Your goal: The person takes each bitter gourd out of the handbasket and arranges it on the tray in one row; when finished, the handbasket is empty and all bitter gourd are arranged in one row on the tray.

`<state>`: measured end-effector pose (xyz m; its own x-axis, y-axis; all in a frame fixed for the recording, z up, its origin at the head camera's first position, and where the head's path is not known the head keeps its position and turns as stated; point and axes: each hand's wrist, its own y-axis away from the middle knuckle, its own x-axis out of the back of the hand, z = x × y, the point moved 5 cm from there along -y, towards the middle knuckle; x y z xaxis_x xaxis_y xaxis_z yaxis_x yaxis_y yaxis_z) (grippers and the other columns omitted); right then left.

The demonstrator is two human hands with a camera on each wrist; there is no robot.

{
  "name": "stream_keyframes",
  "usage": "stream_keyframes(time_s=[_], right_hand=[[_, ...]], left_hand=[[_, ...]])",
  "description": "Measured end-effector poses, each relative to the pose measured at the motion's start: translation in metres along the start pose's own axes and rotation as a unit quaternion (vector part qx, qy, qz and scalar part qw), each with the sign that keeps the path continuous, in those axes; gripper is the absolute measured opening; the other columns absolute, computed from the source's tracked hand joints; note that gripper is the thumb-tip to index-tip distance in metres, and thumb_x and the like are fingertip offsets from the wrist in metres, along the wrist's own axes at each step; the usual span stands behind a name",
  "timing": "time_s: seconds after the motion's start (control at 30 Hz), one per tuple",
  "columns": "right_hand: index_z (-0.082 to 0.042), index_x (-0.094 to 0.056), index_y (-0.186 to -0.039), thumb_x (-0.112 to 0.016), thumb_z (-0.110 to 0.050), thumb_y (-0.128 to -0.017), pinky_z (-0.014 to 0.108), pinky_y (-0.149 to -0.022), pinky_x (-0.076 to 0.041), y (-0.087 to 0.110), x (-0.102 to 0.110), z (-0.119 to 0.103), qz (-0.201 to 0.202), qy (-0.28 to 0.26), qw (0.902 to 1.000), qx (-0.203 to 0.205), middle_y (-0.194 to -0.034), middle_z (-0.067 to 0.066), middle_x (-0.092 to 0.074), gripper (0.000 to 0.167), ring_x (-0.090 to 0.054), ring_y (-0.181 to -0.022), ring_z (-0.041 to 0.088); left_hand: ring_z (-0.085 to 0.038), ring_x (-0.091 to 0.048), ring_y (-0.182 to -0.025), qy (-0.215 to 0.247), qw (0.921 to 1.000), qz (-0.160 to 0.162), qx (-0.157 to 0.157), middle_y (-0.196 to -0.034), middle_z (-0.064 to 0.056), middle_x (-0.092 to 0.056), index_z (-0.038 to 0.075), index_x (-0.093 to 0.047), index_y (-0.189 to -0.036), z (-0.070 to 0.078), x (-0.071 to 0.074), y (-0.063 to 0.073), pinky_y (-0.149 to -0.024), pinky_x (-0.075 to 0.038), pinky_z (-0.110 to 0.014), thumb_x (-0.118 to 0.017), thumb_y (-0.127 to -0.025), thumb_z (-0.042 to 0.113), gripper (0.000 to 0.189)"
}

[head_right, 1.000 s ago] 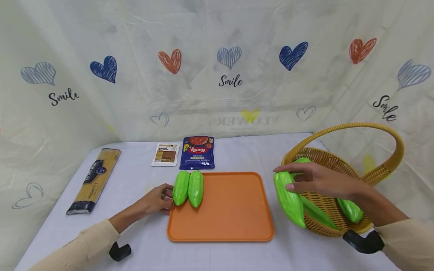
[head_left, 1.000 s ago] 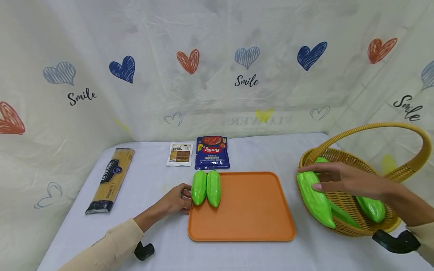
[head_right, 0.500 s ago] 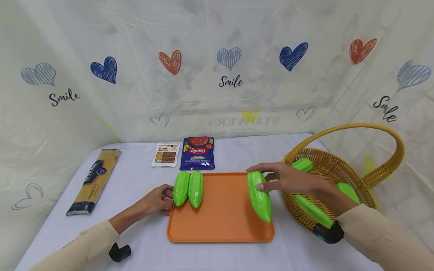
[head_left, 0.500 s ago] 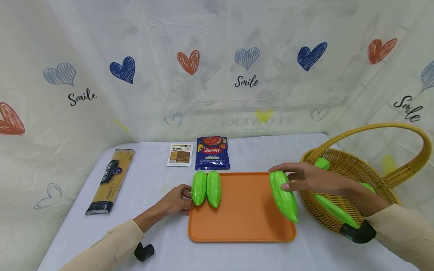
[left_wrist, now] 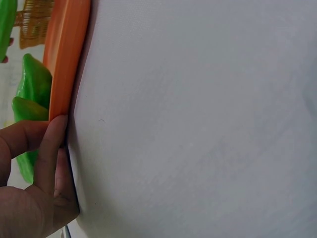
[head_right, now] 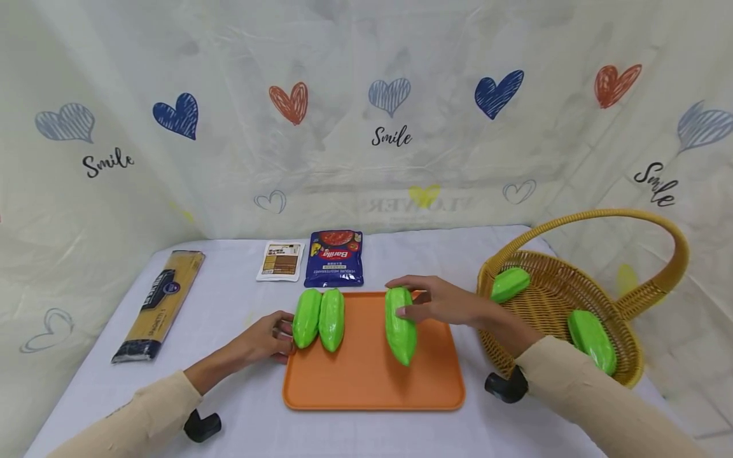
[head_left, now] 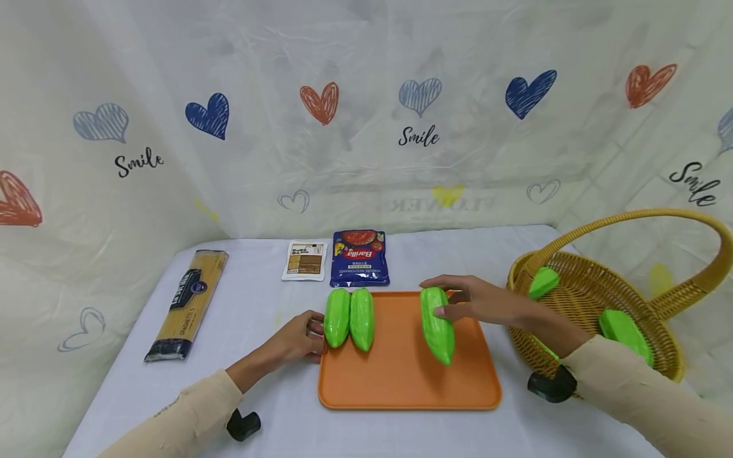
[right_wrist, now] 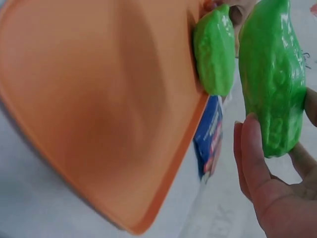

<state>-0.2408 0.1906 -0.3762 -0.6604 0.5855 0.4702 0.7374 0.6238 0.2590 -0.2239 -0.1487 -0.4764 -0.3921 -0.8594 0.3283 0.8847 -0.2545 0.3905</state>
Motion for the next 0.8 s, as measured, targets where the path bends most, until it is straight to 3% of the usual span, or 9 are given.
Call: stream_keyframes(time_s=[0.5,0.8], right_hand=[[-0.008,-0.048,-0.142,-0.069,-0.029,-0.095,0.049,-0.091,-0.061,-0.041,-0.02,0.004,0.011,-0.04,0.9991,0.0,-0.137,0.021,-0.054,0.056,-0.065,-0.111,0.03],[-0.009,-0.05,-0.143,-0.07,-0.028,-0.094,0.049,-0.092,-0.061,-0.063,-0.028,0.009,0.022,-0.036,0.9991,-0.009,-0.139,0.019,-0.054,0.056,-0.061,-0.118,0.037]], left_hand=[[-0.022,-0.064,-0.092,0.0,0.9999,0.008,0.008,-0.115,-0.015,-0.056,-0.002,-0.045,-0.14,0.0,0.001,0.0,-0.069,-0.065,-0.034,-0.073,-0.078,-0.004,0.068],[-0.022,-0.064,-0.092,0.001,1.0,0.003,0.003,-0.115,-0.016,-0.056,-0.003,-0.044,-0.14,0.001,0.001,0.0,-0.069,-0.065,-0.034,-0.073,-0.079,-0.004,0.068]])
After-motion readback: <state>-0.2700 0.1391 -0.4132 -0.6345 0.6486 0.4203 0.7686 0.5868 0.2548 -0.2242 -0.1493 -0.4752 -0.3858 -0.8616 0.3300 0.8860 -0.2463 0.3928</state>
